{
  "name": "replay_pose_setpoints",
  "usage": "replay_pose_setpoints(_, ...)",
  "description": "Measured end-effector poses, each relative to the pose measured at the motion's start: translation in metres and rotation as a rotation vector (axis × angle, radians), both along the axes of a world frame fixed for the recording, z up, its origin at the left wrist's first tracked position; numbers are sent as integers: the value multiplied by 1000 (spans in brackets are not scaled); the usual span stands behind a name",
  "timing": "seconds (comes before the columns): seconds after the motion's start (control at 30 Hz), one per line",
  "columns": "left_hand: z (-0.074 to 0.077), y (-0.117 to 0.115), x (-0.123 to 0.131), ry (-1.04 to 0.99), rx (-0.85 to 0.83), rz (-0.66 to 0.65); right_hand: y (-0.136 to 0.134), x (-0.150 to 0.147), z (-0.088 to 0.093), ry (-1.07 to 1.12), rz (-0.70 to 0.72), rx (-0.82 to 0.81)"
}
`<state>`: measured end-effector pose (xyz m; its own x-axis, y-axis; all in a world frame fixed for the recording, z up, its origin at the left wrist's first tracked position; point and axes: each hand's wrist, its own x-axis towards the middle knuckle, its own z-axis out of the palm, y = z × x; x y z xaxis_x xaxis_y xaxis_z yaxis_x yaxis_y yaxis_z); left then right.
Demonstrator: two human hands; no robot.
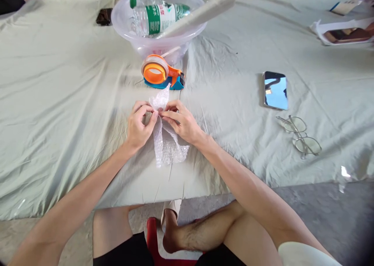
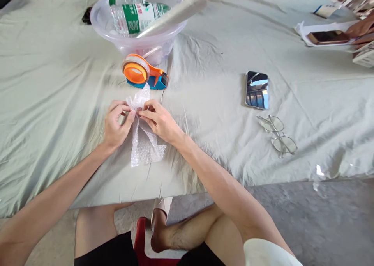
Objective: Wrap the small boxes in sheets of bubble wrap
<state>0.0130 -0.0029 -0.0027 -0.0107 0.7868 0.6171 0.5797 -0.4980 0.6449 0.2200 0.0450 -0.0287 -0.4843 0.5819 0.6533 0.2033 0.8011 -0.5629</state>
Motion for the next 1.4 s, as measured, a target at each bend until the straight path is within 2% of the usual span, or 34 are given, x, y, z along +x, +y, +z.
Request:
replay_pose_setpoints(0.1, 1, -2, -1, 51, 35, -12, 1, 0, 1, 11, -3, 36)
replay_pose_setpoints(0.3, 1, -1, -4, 76, -72, 17, -2, -1, 10, 49, -45, -3)
replay_pose_setpoints(0.47, -2, 6, -4, 30, -111, 9, -3, -3, 12, 140, -57, -172)
replay_pose_setpoints(0.67, -15, 19, -13, -228, -229, -114, 7, -7, -2, 335, -129, -383)
replay_pose_setpoints(0.77, -24, 27, -19, -245, -318, -166, 9, -6, -5, 289, -165, -360)
replay_pose_setpoints(0.9, -28, 31, -19, -203, -410, -245, 8, -3, -5, 142, -301, -333)
replay_pose_setpoints(1.07, -30, 31, -19, -121, -463, -188, 4, -4, -8, -54, -434, -367)
replay_pose_setpoints(1.13, -32, 31, -21, -124, -476, -224, 4, -3, -10, -50, -385, -383)
replay_pose_setpoints(1.27, -36, 31, -23, -137, -458, -276, 7, 0, -9, 18, -188, -449)
replay_pose_setpoints(1.4, -30, 29, -20, -167, -434, -271, 6, 0, -3, 85, -110, -493)
